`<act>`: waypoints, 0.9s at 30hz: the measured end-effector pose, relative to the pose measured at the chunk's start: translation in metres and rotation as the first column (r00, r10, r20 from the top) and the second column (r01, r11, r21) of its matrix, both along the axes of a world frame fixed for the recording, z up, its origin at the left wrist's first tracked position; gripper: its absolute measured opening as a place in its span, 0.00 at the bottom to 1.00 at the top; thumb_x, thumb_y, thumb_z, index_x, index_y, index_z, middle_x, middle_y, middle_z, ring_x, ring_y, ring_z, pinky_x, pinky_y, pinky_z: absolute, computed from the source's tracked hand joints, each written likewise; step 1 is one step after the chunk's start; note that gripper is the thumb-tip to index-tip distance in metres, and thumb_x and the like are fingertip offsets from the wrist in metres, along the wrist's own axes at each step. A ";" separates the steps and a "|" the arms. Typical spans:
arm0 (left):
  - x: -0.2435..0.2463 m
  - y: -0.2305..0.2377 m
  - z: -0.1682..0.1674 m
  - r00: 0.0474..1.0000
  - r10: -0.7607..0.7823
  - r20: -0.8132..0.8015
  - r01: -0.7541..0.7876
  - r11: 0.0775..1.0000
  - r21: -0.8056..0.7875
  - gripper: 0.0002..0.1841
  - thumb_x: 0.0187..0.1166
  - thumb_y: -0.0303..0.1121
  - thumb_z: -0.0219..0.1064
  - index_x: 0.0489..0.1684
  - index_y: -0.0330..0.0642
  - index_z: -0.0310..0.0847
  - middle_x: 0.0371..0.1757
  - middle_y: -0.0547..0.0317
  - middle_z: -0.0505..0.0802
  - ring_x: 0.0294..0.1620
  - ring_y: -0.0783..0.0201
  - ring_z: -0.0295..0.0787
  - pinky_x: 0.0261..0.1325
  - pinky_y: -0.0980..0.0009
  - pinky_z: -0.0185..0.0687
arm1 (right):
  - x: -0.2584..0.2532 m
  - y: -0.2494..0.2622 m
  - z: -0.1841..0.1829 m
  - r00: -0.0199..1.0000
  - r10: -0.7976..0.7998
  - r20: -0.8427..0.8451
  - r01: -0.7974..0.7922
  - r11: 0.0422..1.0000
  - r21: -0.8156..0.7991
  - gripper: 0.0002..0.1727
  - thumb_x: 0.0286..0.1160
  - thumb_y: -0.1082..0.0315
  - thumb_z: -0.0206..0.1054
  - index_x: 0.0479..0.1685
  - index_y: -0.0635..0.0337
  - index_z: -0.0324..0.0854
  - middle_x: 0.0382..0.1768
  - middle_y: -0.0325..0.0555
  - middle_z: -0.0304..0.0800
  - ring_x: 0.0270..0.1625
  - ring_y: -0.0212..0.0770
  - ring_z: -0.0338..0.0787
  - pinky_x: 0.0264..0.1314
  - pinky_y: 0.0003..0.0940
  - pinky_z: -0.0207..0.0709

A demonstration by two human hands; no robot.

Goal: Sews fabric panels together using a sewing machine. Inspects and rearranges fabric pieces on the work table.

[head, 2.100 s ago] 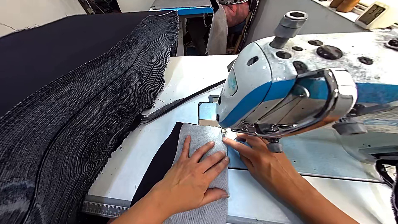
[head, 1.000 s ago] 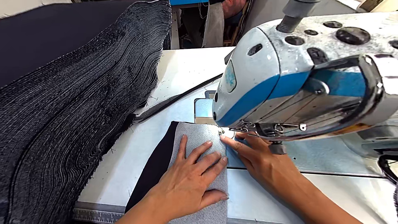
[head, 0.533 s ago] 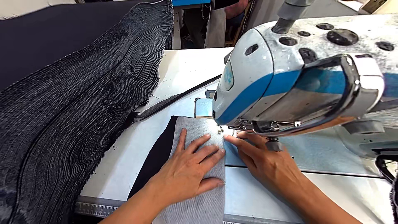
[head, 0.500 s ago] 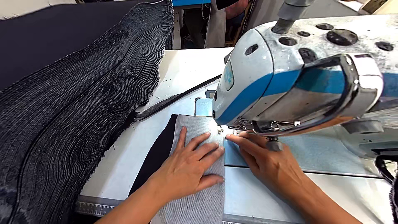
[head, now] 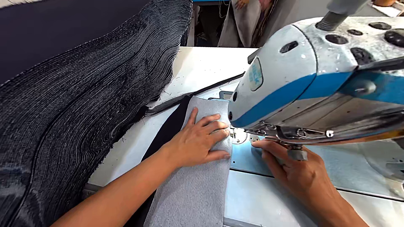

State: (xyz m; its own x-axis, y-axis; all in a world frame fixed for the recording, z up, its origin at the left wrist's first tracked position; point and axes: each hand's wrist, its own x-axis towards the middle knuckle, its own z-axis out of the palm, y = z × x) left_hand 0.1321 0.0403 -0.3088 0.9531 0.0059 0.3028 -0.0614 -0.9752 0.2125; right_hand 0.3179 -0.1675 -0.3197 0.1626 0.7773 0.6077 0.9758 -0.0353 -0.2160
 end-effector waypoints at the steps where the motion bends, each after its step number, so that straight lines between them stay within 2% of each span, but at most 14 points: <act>1: 0.000 0.000 0.000 1.000 0.005 0.000 -0.005 1.000 -0.003 0.28 0.82 0.60 0.59 0.68 0.52 0.86 0.70 0.62 0.88 0.85 0.51 0.71 0.83 0.22 0.45 | 0.000 0.000 -0.001 1.000 0.001 -0.002 -0.001 1.000 -0.004 0.18 0.77 0.65 0.55 0.33 0.57 0.93 0.30 0.47 0.91 0.34 0.42 0.89 0.33 0.34 0.77; 5: 0.000 -0.001 0.000 1.000 0.006 0.000 -0.006 1.000 -0.009 0.28 0.81 0.60 0.60 0.69 0.52 0.86 0.71 0.62 0.87 0.86 0.51 0.69 0.83 0.22 0.45 | 0.001 0.000 -0.001 1.000 -0.002 -0.013 0.002 1.000 -0.005 0.18 0.76 0.65 0.55 0.31 0.57 0.93 0.29 0.48 0.91 0.32 0.42 0.88 0.32 0.34 0.76; 11: -0.003 -0.004 0.000 0.999 0.033 -0.015 -0.033 0.999 -0.008 0.28 0.83 0.59 0.59 0.70 0.51 0.85 0.74 0.60 0.86 0.88 0.49 0.66 0.83 0.22 0.44 | 0.002 0.006 -0.002 0.999 0.017 -0.035 -0.017 1.000 0.014 0.18 0.74 0.65 0.54 0.36 0.57 0.94 0.35 0.49 0.94 0.37 0.45 0.92 0.35 0.37 0.81; 14: -0.030 -0.035 0.001 0.989 0.126 -0.077 -0.128 0.992 -0.015 0.28 0.84 0.60 0.57 0.71 0.52 0.84 0.78 0.62 0.83 0.90 0.50 0.63 0.85 0.24 0.43 | -0.023 0.000 0.004 0.992 0.075 -0.100 -0.075 0.997 0.007 0.17 0.76 0.65 0.56 0.41 0.55 0.94 0.43 0.45 0.95 0.46 0.41 0.94 0.44 0.36 0.86; 16: -0.064 -0.068 0.001 0.981 0.172 -0.087 -0.181 0.977 -0.110 0.28 0.86 0.58 0.56 0.72 0.49 0.83 0.78 0.60 0.84 0.89 0.49 0.66 0.85 0.23 0.44 | -0.060 -0.013 0.004 0.962 0.197 -0.189 -0.201 0.980 -0.001 0.16 0.82 0.64 0.58 0.48 0.53 0.93 0.50 0.44 0.96 0.56 0.39 0.94 0.59 0.34 0.87; 18: -0.102 -0.094 -0.001 0.975 0.221 0.016 -0.206 0.933 -0.295 0.22 0.90 0.49 0.55 0.68 0.45 0.85 0.74 0.55 0.88 0.85 0.48 0.73 0.85 0.28 0.51 | -0.100 -0.029 -0.007 0.925 0.304 -0.230 -0.317 0.948 -0.018 0.14 0.86 0.63 0.59 0.53 0.53 0.91 0.56 0.46 0.95 0.66 0.41 0.90 0.71 0.36 0.81; 19: -0.120 -0.098 -0.001 0.949 0.296 0.108 -0.239 0.899 -0.366 0.19 0.90 0.43 0.55 0.63 0.42 0.87 0.70 0.51 0.89 0.81 0.49 0.78 0.85 0.37 0.61 | -0.115 -0.035 -0.013 0.922 0.329 -0.203 -0.341 0.940 -0.028 0.13 0.87 0.63 0.59 0.54 0.53 0.90 0.58 0.46 0.94 0.70 0.44 0.88 0.75 0.38 0.78; 20: -0.136 -0.095 0.002 0.891 0.419 0.176 -0.338 0.870 -0.360 0.17 0.89 0.39 0.57 0.60 0.40 0.88 0.68 0.48 0.90 0.77 0.50 0.82 0.80 0.48 0.74 | -0.126 -0.040 -0.019 0.929 0.331 -0.163 -0.341 0.940 -0.032 0.12 0.88 0.64 0.58 0.54 0.53 0.89 0.60 0.47 0.93 0.72 0.45 0.86 0.77 0.38 0.75; 21: -0.151 -0.085 0.006 0.816 0.548 0.187 -0.486 0.823 -0.293 0.16 0.85 0.37 0.62 0.60 0.39 0.88 0.69 0.44 0.89 0.75 0.46 0.83 0.75 0.49 0.79 | -0.133 -0.043 -0.023 0.938 0.321 -0.132 -0.327 0.945 -0.023 0.12 0.88 0.65 0.58 0.54 0.54 0.88 0.60 0.47 0.93 0.73 0.46 0.85 0.79 0.38 0.74; 23: -0.173 -0.062 0.012 0.706 0.707 0.039 -0.692 0.700 -0.179 0.22 0.78 0.44 0.71 0.60 0.35 0.88 0.74 0.34 0.83 0.80 0.27 0.72 0.73 0.28 0.67 | -0.143 -0.042 -0.028 0.959 0.271 -0.089 -0.271 0.963 0.015 0.13 0.87 0.64 0.56 0.52 0.51 0.88 0.58 0.44 0.93 0.71 0.45 0.87 0.76 0.37 0.76; 24: -0.178 -0.054 0.015 0.684 0.726 -0.074 -0.725 0.663 -0.186 0.23 0.78 0.46 0.71 0.57 0.33 0.88 0.73 0.32 0.84 0.80 0.24 0.69 0.74 0.24 0.60 | -0.147 -0.039 -0.027 0.966 0.242 -0.089 -0.241 0.970 0.029 0.13 0.86 0.63 0.57 0.50 0.50 0.89 0.56 0.43 0.94 0.66 0.44 0.89 0.71 0.36 0.79; 25: -0.178 -0.052 0.021 0.687 0.707 -0.169 -0.725 0.649 -0.230 0.21 0.81 0.45 0.69 0.54 0.32 0.88 0.68 0.33 0.86 0.77 0.28 0.73 0.76 0.26 0.59 | -0.153 -0.036 -0.022 0.968 0.220 -0.118 -0.218 0.975 0.032 0.13 0.84 0.62 0.58 0.48 0.50 0.90 0.53 0.42 0.95 0.60 0.44 0.91 0.63 0.37 0.82; 26: -0.177 -0.053 0.030 0.708 0.671 -0.221 -0.703 0.643 -0.303 0.20 0.85 0.43 0.64 0.53 0.30 0.87 0.60 0.35 0.89 0.71 0.35 0.80 0.77 0.33 0.64 | -0.160 -0.032 -0.012 0.960 0.205 -0.193 -0.206 0.978 0.018 0.15 0.83 0.59 0.60 0.49 0.53 0.91 0.50 0.44 0.95 0.53 0.43 0.92 0.56 0.36 0.84; 27: -0.175 -0.058 0.040 0.744 0.638 -0.201 -0.654 0.631 -0.418 0.20 0.88 0.42 0.59 0.52 0.29 0.84 0.49 0.41 0.90 0.58 0.45 0.86 0.69 0.44 0.75 | -0.170 -0.028 0.003 0.919 0.206 -0.337 -0.224 0.974 -0.016 0.21 0.83 0.53 0.61 0.56 0.60 0.89 0.51 0.48 0.95 0.49 0.41 0.93 0.50 0.34 0.86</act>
